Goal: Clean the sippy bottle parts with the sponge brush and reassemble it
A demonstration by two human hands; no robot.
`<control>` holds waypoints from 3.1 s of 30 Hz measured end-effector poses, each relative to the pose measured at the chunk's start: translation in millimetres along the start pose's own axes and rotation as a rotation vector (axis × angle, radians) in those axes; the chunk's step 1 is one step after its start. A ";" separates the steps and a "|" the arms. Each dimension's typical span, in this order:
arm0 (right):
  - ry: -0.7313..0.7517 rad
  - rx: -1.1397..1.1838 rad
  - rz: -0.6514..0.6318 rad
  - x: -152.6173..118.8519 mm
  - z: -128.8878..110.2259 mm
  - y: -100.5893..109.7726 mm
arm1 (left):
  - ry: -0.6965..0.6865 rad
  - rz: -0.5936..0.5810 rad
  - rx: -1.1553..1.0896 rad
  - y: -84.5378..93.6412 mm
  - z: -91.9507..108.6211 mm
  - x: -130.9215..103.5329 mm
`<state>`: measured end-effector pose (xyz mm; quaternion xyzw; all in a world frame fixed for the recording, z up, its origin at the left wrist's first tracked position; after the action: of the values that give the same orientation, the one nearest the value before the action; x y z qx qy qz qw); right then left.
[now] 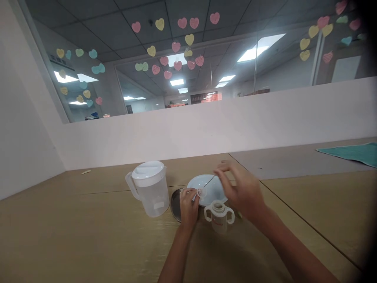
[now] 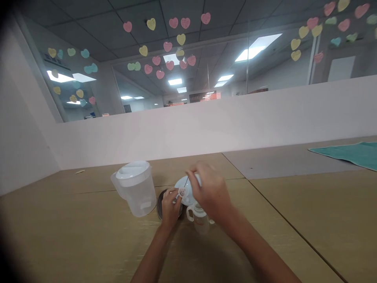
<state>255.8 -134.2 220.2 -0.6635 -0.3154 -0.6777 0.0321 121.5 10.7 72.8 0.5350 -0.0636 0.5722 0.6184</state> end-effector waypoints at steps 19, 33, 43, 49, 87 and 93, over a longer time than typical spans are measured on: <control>-0.665 0.088 -0.839 -65.4 196.4 -156.2 | 0.103 -0.157 -0.070 -31.0 -2.5 -16.6; -0.136 0.667 -1.094 -52.7 58.4 -172.4 | 0.153 -0.057 -0.141 -20.3 -11.5 -14.6; -0.316 0.749 -0.982 -50.8 74.7 -173.7 | 0.159 0.006 -0.186 -14.3 -10.0 -15.6; -0.356 0.281 -1.091 -65.6 96.1 -179.1 | 0.168 0.039 -0.038 -3.3 -14.2 -15.3; -0.195 0.195 -1.138 -44.9 63.6 -127.7 | 0.297 0.099 0.160 39.3 -48.3 -11.4; -0.207 0.163 -1.307 -52.0 63.0 -122.1 | 0.112 0.259 -0.040 40.1 -8.1 -10.2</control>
<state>260.9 -26.5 120.4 -0.3929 -0.7045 -0.4642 -0.3657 82.6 1.0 86.0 0.4770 -0.1091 0.6748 0.5525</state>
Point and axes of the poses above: each hand's wrist, its own x-axis towards the middle knuckle, its own y-axis out of the back of the hand, z = x × y, the point moved 7 cm from there along x, towards the middle knuckle, and after that the axes turned 12 degrees about -z, right-handed, at the moved point
